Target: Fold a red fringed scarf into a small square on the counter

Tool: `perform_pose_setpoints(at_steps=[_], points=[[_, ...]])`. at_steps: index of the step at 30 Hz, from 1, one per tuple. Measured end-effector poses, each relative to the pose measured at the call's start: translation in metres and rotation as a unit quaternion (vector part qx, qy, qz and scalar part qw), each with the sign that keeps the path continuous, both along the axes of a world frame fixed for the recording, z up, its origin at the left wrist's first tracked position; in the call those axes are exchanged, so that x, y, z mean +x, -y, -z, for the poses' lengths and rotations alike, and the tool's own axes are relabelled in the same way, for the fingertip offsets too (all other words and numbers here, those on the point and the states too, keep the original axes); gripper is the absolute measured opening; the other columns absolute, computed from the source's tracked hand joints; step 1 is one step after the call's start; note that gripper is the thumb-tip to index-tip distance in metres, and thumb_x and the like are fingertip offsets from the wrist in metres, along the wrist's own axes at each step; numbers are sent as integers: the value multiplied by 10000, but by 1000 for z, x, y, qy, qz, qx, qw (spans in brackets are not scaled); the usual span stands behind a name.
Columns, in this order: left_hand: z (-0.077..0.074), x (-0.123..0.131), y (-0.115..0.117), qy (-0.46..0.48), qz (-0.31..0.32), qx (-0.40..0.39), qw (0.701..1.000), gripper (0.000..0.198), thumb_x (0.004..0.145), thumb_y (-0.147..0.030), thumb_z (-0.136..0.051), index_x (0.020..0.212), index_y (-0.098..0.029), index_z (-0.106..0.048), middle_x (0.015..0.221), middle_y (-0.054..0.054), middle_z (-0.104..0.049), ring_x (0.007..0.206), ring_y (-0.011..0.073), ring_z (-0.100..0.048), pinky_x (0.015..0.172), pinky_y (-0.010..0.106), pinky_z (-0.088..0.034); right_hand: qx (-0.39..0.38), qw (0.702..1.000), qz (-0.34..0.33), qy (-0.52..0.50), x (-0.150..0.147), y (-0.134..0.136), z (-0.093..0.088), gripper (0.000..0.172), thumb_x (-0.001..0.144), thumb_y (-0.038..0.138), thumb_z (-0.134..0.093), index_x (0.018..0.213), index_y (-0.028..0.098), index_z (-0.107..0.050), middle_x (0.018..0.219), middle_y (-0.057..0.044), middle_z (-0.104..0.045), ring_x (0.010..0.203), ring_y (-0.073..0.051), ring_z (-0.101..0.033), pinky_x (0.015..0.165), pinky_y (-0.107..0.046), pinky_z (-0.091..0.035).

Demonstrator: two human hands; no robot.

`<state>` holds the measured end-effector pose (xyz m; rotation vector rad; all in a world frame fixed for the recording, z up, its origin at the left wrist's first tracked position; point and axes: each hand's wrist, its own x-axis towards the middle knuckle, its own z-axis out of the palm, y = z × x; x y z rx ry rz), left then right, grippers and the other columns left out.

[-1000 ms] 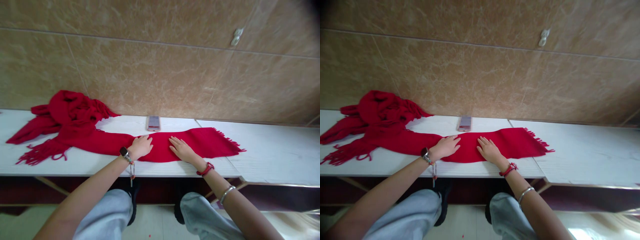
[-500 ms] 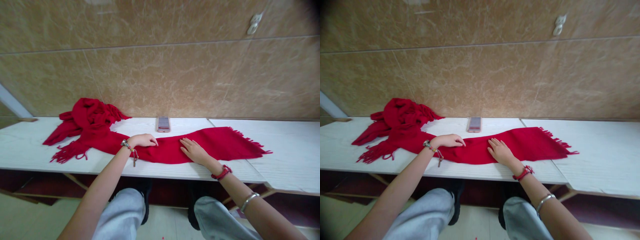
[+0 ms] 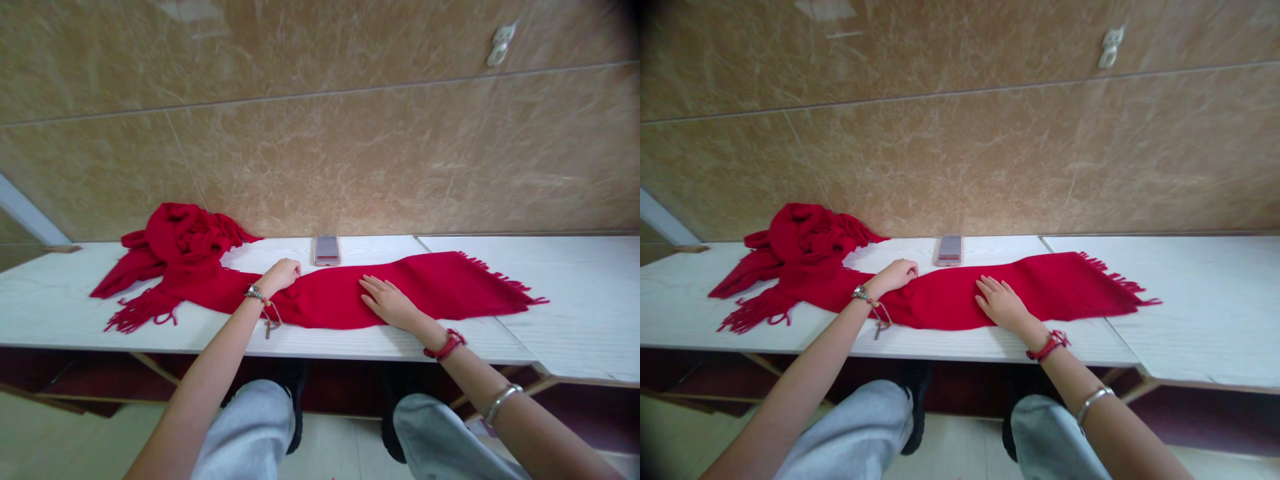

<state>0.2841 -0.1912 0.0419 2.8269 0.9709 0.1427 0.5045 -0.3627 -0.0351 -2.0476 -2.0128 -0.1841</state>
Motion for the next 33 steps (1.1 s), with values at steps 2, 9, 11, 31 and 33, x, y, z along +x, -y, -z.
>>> perform_pose_setpoints(at_steps=[2, 9, 11, 31, 33], points=[[-1, -2, -2, 0, 3, -4, 1000, 215, 740, -93, -422, 791, -132, -627, 803, 62, -647, 742, 155, -557, 673, 221, -393, 1, 1000, -1, 0, 0, 0, 1, 473, 884, 349, -285, 1292, 144, -407, 1357, -112, -386, 1266, -208, -309, 1021, -411, -270], [5, 0, 5, -33, 70, -66, 995, 129, 725, -203, -510, 751, -166, -631, 690, -10, -629, 642, 118, -542, 581, 176, -367, -4, 1000, 2, 2, -1, 0, -1, 480, 884, 346, -280, 1292, 128, -409, 1356, -117, -386, 1260, -210, -320, 1027, -403, -262], [5, 2, 7, -33, 75, -74, 994, 146, 731, -261, -527, 760, -160, -628, 695, -3, -628, 648, 123, -540, 576, 180, -364, -8, 1000, 2, 4, -1, 0, -2, 485, 884, 344, -277, 1291, 115, -408, 1349, -123, -394, 1259, -212, -321, 1027, -404, -261], [-1, -13, -21, 51, 12, -42, 998, 181, 732, -242, -505, 875, -153, -570, 788, 12, -612, 711, 145, -547, 643, 225, -415, 6, 1000, -6, 1, -2, 2, -4, 455, 883, 317, -292, 1273, 127, -428, 1339, -126, -408, 1248, -219, -340, 1011, -414, -283], [4, -12, -26, 64, 7, -25, 998, 196, 751, -240, -503, 914, -156, -571, 807, 13, -611, 721, 142, -554, 659, 226, -424, 8, 1000, -6, 1, -2, 2, -4, 452, 883, 318, -294, 1272, 130, -431, 1339, -126, -408, 1246, -221, -344, 1009, -417, -287]])
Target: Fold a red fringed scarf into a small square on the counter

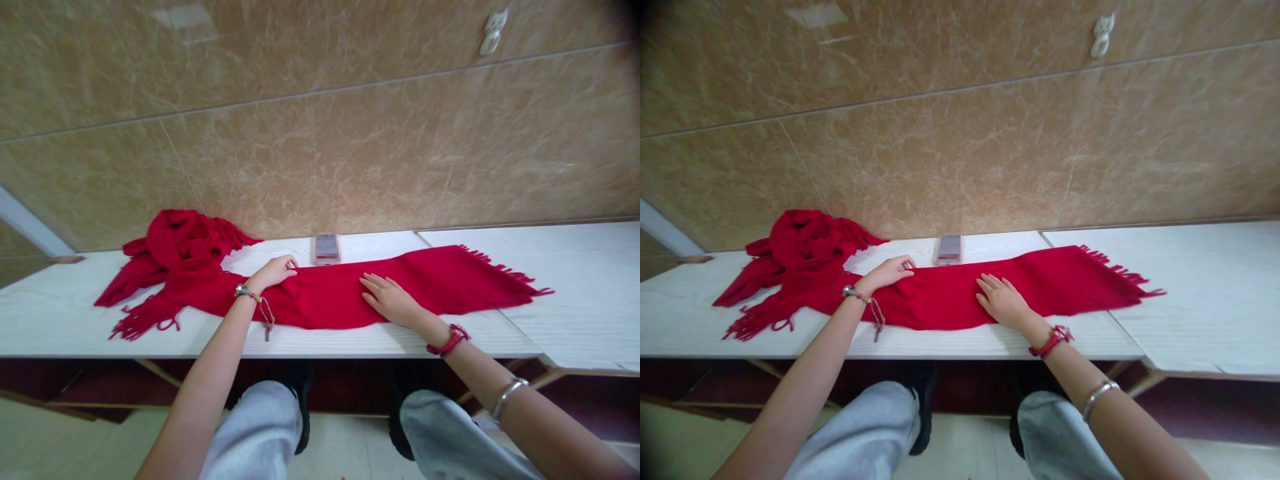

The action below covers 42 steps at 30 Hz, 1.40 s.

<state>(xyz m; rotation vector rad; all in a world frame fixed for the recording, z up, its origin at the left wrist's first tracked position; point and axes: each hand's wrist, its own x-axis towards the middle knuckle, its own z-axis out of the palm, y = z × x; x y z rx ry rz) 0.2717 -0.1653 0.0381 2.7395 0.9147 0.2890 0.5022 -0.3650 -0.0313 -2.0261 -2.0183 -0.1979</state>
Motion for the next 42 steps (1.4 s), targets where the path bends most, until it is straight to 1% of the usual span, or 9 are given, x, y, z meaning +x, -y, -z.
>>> perform_pose_setpoints(at_steps=[6, 11, 14, 18, 22, 27, 33, 38, 42], points=[[19, 3, -13, -4, -18, 52, 998, 122, 753, -217, -551, 837, -154, -612, 776, 27, -586, 779, 166, -547, 750, 261, -421, -9, 1000, -1, -1, -1, 1, -2, 461, 884, 307, -297, 1270, 92, -429, 1333, -146, -410, 1251, -226, -334, 1014, -418, -283], [9, -4, 0, -4, -36, 116, 993, 224, 744, -182, -578, 967, -164, -598, 984, 74, -552, 956, 220, -514, 862, 355, -385, -4, 1000, 4, 5, -2, 2, -4, 456, 883, 306, -304, 1271, 100, -428, 1331, -142, -415, 1246, -230, -343, 1008, -425, -293], [3, -5, 28, 8, 60, 153, 986, 234, 790, -178, -533, 1019, -174, -581, 1078, 74, -521, 1016, 191, -493, 914, 317, -363, -3, 1000, 4, 9, -3, 2, -4, 448, 882, 301, -305, 1268, 111, -433, 1329, -135, -419, 1239, -229, -355, 1006, -422, -299], [12, -7, 61, -38, 211, 70, 974, 295, 882, -268, -427, 1163, -221, -502, 1261, 56, -453, 1142, 144, -431, 980, 272, -304, -3, 1000, 5, 9, -2, 2, -4, 452, 884, 308, -303, 1271, 113, -429, 1330, -133, -418, 1240, -222, -355, 1007, -418, -299], [24, -15, 59, -123, 162, 39, 978, 408, 901, -353, -375, 1298, -256, -359, 1410, 60, -283, 1285, 199, -248, 1022, 368, -240, -5, 1000, 2, 10, -1, 2, -4, 462, 887, 307, -288, 1279, 100, -418, 1337, -135, -408, 1243, -221, -349, 1013, -413, -294], [14, -19, 58, -124, 121, 110, 979, 353, 900, -253, -357, 1234, -179, -441, 1304, 106, -406, 1186, 203, -392, 973, 329, -304, 6, 1000, -2, 6, 0, 2, 0, 456, 886, 308, -291, 1273, 109, -427, 1329, -137, -419, 1236, -223, -360, 1004, -423, -307], [-11, -16, 102, -106, 242, 111, 958, 222, 815, -320, -514, 986, -186, -554, 1001, 47, -533, 890, 167, -538, 805, 257, -412, 59, 998, -22, -27, 2, 2, -2, 384, 868, 267, -352, 1184, 129, -520, 1244, -145, -508, 1165, -241, -444, 971, -442, -352], [-8, -15, 105, -142, 261, 109, 949, 319, 756, -69, -462, 1051, -175, -517, 1014, 59, -559, 958, 185, -528, 825, 270, -404, 129, 978, -122, -106, -12, 16, -22, 297, 838, 242, -442, 1091, 167, -579, 1086, -110, -596, 1033, -206, -534, 909, -369, -428], [-5, -13, 93, -95, 240, 66, 964, 368, 752, -13, -410, 1070, -177, -499, 1050, 53, -575, 993, 170, -523, 869, 273, -383, 75, 967, -204, -136, -32, 29, -36, 332, 807, 258, -523, 1132, 192, -546, 1061, -86, -588, 993, -185, -545, 869, -322, -452]])
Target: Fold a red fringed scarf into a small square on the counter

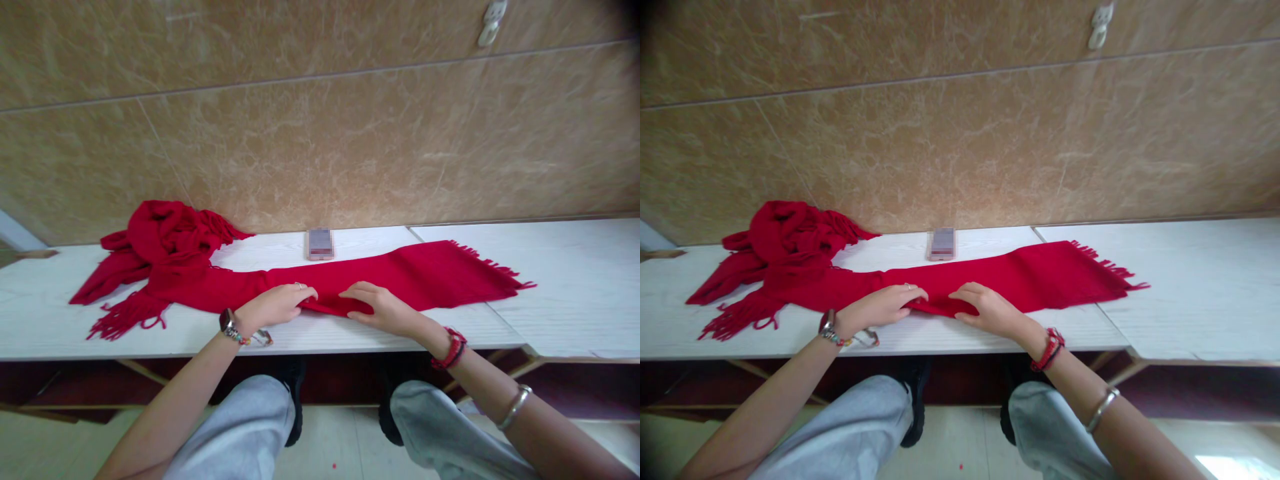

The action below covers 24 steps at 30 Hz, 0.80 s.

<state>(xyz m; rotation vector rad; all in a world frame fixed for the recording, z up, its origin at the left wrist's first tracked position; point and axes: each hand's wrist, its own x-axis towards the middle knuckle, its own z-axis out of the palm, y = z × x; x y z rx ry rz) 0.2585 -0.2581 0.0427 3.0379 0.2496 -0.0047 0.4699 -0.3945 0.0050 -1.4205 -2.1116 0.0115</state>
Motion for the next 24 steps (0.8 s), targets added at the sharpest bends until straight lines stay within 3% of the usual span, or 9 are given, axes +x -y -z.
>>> perform_pose_setpoints(at_steps=[4, 7, 10, 14, 18, 24], points=[[1, -1, -12, 32, -38, -100, 994, 307, 799, -76, -426, 1076, -196, -485, 1033, 30, -598, 955, 148, -549, 832, 258, -408, -13, 1000, -5, 26, -11, 0, -2, 366, 772, 237, -573, 1130, 170, -535, 1047, -100, -578, 984, -203, -538, 850, -337, -450], [0, -1, -14, 43, -50, -126, 990, 292, 810, -102, -435, 1082, -199, -480, 1048, 29, -591, 961, 145, -546, 834, 259, -408, -7, 998, 59, 35, -13, -7, 2, 278, 794, 179, -531, 1069, 158, -563, 976, -104, -598, 929, -205, -556, 796, -334, -463], [-3, 2, -6, 40, -45, -93, 994, 246, 823, -149, -452, 1062, -195, -489, 1035, 31, -580, 953, 154, -538, 836, 264, -404, -15, 993, 112, 20, -13, -12, 4, 212, 796, 134, -516, 993, 150, -592, 890, -85, -621, 845, -185, -581, 751, -293, -464], [-4, 11, 13, 36, -34, 8, 999, 274, 789, -279, -558, 1039, -188, -496, 1036, 43, -538, 897, 175, -542, 747, 254, -431, -29, 993, 114, 7, -12, -13, 2, 149, 798, 109, -508, 883, 163, -618, 804, -53, -632, 771, -151, -590, 722, -239, -448], [0, 19, 23, 30, -46, 103, 993, 163, 819, -186, -507, 982, -183, -516, 956, 38, -569, 858, 179, -565, 677, 246, -438, -34, 992, 123, 17, -11, -12, 2, 157, 813, 109, -484, 858, 159, -625, 793, -54, -639, 767, -147, -593, 712, -224, -440], [-3, 16, 22, 12, -55, 154, 987, 102, 858, -178, -464, 918, -161, -544, 832, 57, -626, 782, 198, -602, 647, 271, -446, -18, 990, 129, 60, -11, -11, 3, 192, 832, 137, -470, 946, 169, -620, 857, -66, -627, 817, -157, -583, 731, -246, -449]])
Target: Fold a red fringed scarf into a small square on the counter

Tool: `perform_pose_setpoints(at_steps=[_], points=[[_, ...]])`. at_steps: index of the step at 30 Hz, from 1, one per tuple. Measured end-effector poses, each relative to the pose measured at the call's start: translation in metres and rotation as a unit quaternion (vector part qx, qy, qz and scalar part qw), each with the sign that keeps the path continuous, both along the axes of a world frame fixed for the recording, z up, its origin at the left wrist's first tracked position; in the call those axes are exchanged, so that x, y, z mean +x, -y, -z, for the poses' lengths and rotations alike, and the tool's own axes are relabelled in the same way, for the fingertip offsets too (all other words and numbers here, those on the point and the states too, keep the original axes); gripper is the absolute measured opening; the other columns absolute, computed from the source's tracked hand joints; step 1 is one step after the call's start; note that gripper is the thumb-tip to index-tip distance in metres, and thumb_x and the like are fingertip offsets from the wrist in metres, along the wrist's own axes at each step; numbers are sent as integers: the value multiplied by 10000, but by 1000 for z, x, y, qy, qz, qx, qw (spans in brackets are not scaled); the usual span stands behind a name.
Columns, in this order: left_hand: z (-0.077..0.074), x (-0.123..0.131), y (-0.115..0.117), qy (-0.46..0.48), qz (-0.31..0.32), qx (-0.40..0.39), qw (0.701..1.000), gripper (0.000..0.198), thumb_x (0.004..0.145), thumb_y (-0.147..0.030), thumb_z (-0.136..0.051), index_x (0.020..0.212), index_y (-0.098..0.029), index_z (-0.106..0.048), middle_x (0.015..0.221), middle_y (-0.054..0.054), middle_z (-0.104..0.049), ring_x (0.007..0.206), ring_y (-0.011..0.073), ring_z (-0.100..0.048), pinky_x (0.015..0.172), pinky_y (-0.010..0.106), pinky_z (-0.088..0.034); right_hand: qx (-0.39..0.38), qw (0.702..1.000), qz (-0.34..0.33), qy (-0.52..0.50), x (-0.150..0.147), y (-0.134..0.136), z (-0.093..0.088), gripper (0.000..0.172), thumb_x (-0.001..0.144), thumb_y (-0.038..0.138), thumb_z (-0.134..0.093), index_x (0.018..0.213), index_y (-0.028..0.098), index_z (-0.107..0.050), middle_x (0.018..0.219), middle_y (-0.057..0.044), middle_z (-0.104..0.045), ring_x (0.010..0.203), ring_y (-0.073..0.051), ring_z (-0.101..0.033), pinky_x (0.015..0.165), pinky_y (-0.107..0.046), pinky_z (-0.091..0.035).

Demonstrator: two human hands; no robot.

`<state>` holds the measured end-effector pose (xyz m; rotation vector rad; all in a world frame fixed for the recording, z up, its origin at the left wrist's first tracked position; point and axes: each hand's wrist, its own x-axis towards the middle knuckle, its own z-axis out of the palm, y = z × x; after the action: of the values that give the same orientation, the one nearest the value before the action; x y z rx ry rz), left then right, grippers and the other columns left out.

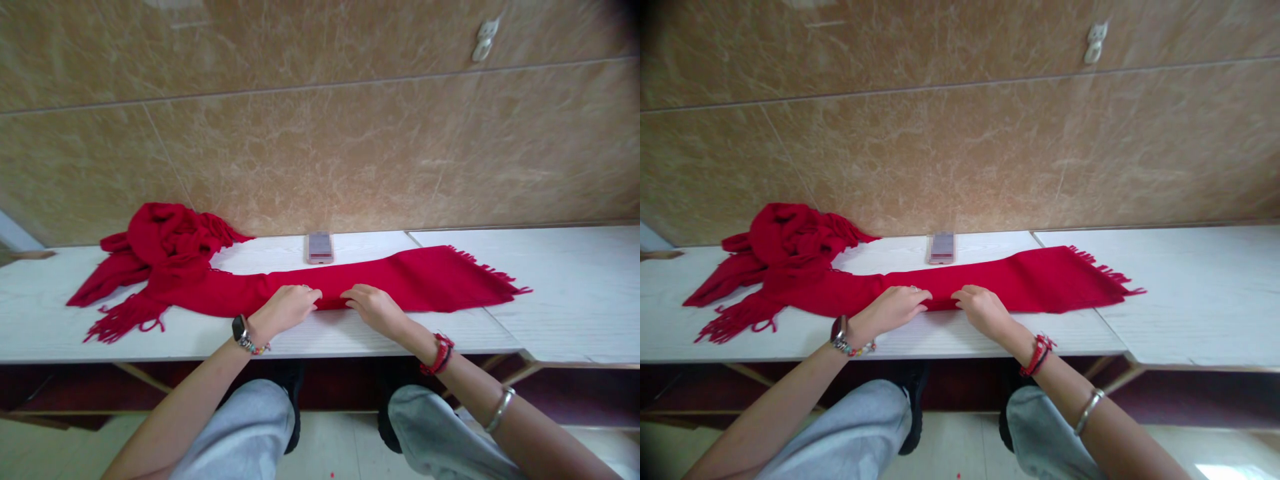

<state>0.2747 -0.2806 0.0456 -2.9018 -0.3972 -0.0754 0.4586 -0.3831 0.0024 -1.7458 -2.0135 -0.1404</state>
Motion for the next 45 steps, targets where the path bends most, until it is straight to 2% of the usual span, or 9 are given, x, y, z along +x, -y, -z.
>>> perform_pose_setpoints(at_steps=[4, 7, 11, 13, 18, 23, 29, 34, 45], points=[[-1, -3, 1, -19, 30, 14, 999, 200, 845, -64, -404, 954, -159, -542, 842, 62, -634, 782, 191, -608, 641, 266, -445, 42, 999, -10, 16, -8, 0, -1, 203, 781, 174, -565, 979, 167, -607, 932, -82, -584, 857, -180, -554, 749, -285, -460], [1, -3, 2, -25, 32, 16, 999, 252, 822, -19, -399, 990, -155, -528, 841, 63, -629, 779, 179, -606, 658, 257, -444, 54, 998, 6, 35, -17, -2, 0, 131, 778, 177, -569, 900, 170, -615, 941, -83, -555, 824, -174, -540, 707, -281, -456], [1, -3, 4, -4, 25, 8, 1000, 127, 857, -174, -463, 972, -164, -515, 888, 59, -600, 802, 184, -595, 657, 259, -448, 24, 996, 32, 83, -24, -6, 3, 49, 796, 152, -547, 771, 162, -588, 773, -50, -563, 745, -166, -529, 664, -269, -413], [0, -3, 5, 5, 28, 8, 1000, 170, 828, -251, -533, 975, -172, -502, 950, 57, -568, 821, 190, -584, 644, 258, -451, 24, 994, 42, 95, -24, -8, 4, 68, 808, 155, -537, 750, 162, -572, 721, -39, -565, 723, -165, -528, 657, -269, -391], [0, -2, 5, 18, 11, 11, 1000, 111, 845, -128, -471, 946, -158, -508, 892, 57, -573, 823, 190, -578, 678, 272, -445, 45, 992, 37, 114, -20, -8, 3, 111, 838, 178, -507, 749, 155, -568, 714, -44, -578, 713, -165, -525, 651, -272, -351], [2, -2, 0, 30, 5, -21, 999, 100, 851, -123, -465, 893, -147, -552, 814, 58, -621, 798, 185, -594, 680, 264, -440, 44, 991, 39, 119, -21, -7, 2, 142, 855, 176, -480, 756, 152, -579, 705, -44, -579, 704, -167, -520, 649, -279, -333], [-2, -3, 3, 6, 2, 11, 1000, 93, 844, -144, -490, 889, -155, -571, 818, 57, -642, 761, 184, -606, 637, 256, -436, 49, 992, 17, 117, -27, -6, -1, 72, 807, 210, -559, 851, 163, -591, 847, -62, -590, 800, -187, -512, 682, -287, -337], [-1, -4, 6, -10, 12, 17, 1000, 85, 832, -154, -508, 895, -164, -564, 822, 49, -627, 768, 188, -598, 628, 257, -438, 47, 988, 17, 148, -27, -7, 1, 123, 823, 138, -509, 731, 155, -588, 727, -50, -579, 715, -175, -499, 648, -289, -322], [3, -9, 2, -21, -1, 21, 1000, 120, 794, -60, -498, 806, -151, -575, 750, 54, -620, 716, 194, -591, 615, 267, -435, 59, 980, -17, 188, -26, -7, 5, 123, 826, 124, -501, 741, 146, -588, 740, -47, -581, 713, -175, -489, 642, -287, -313]])
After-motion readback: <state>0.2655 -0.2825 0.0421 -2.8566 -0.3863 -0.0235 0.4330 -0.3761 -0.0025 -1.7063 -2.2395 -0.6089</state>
